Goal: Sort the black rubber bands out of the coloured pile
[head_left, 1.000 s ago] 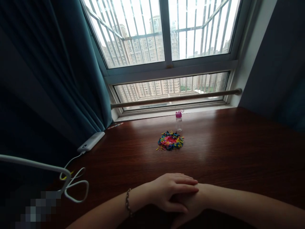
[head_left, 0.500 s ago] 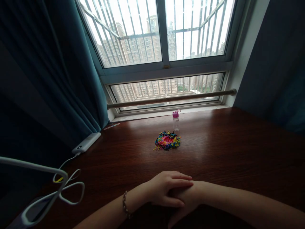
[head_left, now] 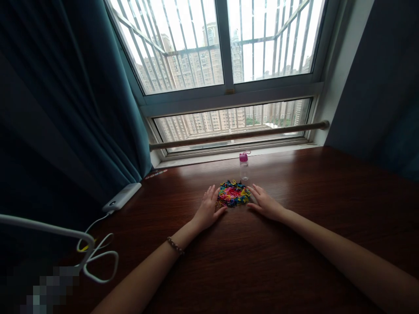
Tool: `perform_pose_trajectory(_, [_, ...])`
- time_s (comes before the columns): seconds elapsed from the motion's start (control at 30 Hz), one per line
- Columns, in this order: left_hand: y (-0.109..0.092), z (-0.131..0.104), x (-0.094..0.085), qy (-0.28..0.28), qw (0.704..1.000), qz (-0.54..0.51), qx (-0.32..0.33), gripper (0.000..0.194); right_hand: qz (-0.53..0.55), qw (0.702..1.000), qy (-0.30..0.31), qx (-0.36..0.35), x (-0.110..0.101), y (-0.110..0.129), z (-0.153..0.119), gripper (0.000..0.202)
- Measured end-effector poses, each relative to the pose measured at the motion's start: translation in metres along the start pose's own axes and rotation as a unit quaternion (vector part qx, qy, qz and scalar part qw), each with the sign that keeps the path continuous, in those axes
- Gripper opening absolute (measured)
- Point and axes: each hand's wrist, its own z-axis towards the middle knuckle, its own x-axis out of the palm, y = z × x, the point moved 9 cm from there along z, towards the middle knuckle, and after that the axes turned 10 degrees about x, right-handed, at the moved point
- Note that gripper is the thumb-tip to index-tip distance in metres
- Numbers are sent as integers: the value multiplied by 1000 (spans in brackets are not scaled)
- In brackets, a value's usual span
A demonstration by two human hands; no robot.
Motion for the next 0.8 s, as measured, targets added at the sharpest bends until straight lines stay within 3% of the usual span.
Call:
perform_pose_trajectory(0.1, [9, 11, 20, 41, 999, -26, -17, 81, 54, 997, -36, 36, 1, -13, 19, 70])
perform_pose_trajectory(0.27, [9, 19, 24, 30, 998, -59, -19, 84, 137, 948, -170, 230, -13, -56, 72, 92])
perform_pose_trajectory(0.43, [7, 13, 18, 11, 998, -66, -11, 74, 169, 941, -195, 217, -7, -68, 108, 87])
perform_pose_trajectory(0.53, [5, 13, 17, 8, 997, -71, -6, 73, 175, 935, -215, 219, -9, -81, 105, 80])
perform_pose_trajectory(0.8, [-2, 17, 10, 18, 995, -96, -10, 71, 171, 919, -256, 246, -40, -131, 67, 79])
